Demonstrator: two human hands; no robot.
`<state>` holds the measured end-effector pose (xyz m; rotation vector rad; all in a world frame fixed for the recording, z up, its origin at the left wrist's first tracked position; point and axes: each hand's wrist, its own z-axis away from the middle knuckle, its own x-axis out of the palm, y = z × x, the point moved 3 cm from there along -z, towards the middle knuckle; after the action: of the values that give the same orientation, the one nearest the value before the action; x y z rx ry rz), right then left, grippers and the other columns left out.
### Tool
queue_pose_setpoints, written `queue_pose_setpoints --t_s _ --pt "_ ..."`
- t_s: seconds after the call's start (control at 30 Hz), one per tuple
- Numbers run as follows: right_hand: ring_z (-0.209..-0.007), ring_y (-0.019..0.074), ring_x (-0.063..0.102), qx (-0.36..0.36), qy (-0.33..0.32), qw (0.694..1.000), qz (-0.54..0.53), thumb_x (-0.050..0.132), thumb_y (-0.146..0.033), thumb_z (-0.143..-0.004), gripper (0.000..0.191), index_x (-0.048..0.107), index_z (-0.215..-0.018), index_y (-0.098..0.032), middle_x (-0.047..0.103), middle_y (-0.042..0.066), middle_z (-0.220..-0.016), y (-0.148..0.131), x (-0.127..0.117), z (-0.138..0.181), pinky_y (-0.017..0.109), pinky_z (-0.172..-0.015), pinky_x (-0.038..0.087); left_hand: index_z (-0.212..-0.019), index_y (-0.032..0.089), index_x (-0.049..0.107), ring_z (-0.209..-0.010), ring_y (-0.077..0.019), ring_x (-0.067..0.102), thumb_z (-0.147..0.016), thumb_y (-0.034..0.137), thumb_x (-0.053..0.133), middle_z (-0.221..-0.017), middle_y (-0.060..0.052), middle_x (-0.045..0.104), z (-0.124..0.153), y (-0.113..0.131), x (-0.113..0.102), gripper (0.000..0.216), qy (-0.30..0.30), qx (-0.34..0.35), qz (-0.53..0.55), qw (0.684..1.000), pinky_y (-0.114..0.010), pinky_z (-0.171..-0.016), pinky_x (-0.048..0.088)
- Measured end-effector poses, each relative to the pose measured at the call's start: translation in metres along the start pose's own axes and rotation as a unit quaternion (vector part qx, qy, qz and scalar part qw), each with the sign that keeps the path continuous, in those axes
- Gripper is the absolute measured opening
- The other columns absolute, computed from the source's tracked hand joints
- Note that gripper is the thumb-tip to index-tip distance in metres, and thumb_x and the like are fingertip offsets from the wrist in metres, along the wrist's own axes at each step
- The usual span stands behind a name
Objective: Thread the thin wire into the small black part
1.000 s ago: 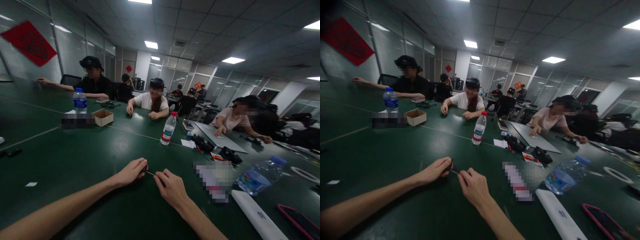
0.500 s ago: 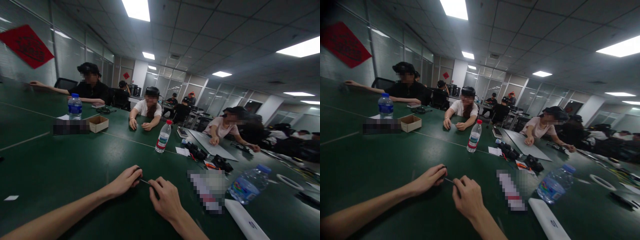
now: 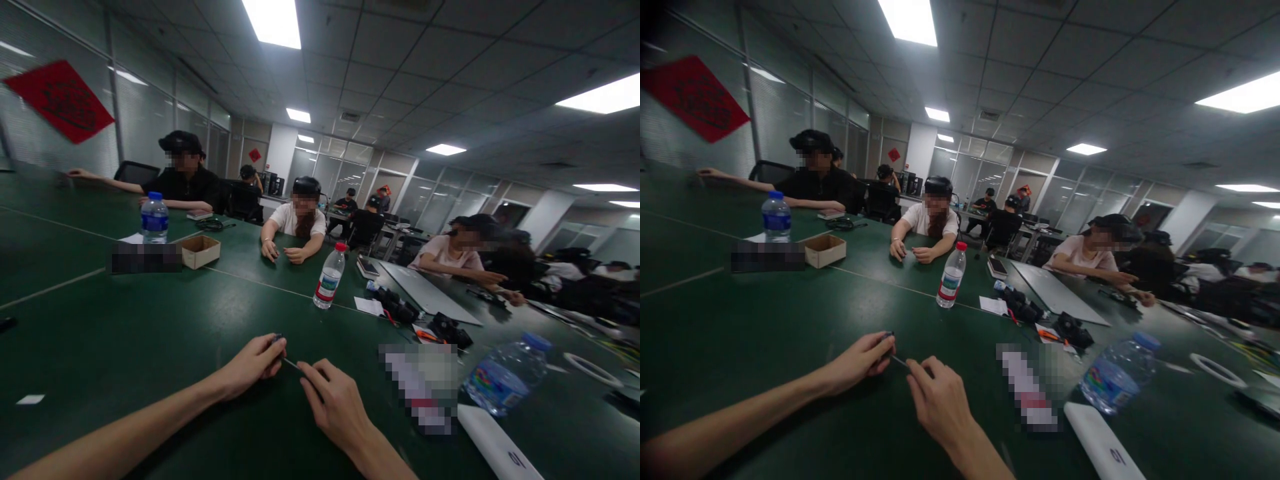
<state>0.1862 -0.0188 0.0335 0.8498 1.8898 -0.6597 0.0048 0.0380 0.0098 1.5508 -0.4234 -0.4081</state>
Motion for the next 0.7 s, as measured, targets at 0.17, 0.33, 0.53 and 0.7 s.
queue_pose_setpoints --t_s 0.17,0.33,0.53,0.7 --pt "-0.068 0.0113 0.059 -0.019 -0.006 1.0 0.002 0.04 -0.028 -0.097 0.033 0.053 -0.127 -0.024 0.059 0.006 -0.096 -0.003 -0.002 0.0 0.021 -0.057 0.045 -0.082 0.016 0.05 -0.048 -0.0093 0.037 -0.086 0.064 0.036 -0.054 0.007 0.042 0.003 0.004 0.002 0.05 0.008 0.005 -0.034 0.999 -0.022 -0.047 0.026" --pt "-0.069 0.0117 0.06 -0.017 -0.007 1.0 -0.006 0.042 -0.029 -0.096 0.031 0.053 -0.125 -0.023 0.06 0.006 -0.096 -0.005 -0.005 0.0 0.021 -0.056 0.045 -0.076 0.018 0.045 -0.05 -0.0083 0.036 -0.085 0.066 0.038 -0.061 0.006 0.041 0.006 0.009 0.005 0.049 0.009 0.015 -0.038 0.999 -0.022 -0.047 0.026" --pt "-0.066 0.0115 0.06 -0.014 0.005 1.0 -0.003 0.04 -0.028 -0.096 0.022 0.058 -0.108 -0.022 0.06 0.005 -0.09 -0.005 -0.005 -0.001 0.02 -0.055 0.044 -0.077 0.019 0.044 -0.051 -0.0082 0.033 -0.083 0.066 0.042 -0.06 0.007 0.036 0.004 0.006 0.006 0.048 0.003 0.011 -0.005 1.0 -0.021 -0.046 0.023" --pt "-0.066 0.012 0.059 -0.016 0.005 1.0 0.001 0.038 -0.027 -0.096 0.021 0.056 -0.106 -0.021 0.06 0.004 -0.089 -0.005 -0.003 -0.002 0.02 -0.053 0.042 -0.083 0.017 0.049 -0.053 -0.0089 0.033 -0.086 0.063 0.04 -0.062 0.006 0.037 0.006 0.01 0.006 0.046 -0.007 0.022 -0.023 0.999 -0.022 -0.048 0.025"
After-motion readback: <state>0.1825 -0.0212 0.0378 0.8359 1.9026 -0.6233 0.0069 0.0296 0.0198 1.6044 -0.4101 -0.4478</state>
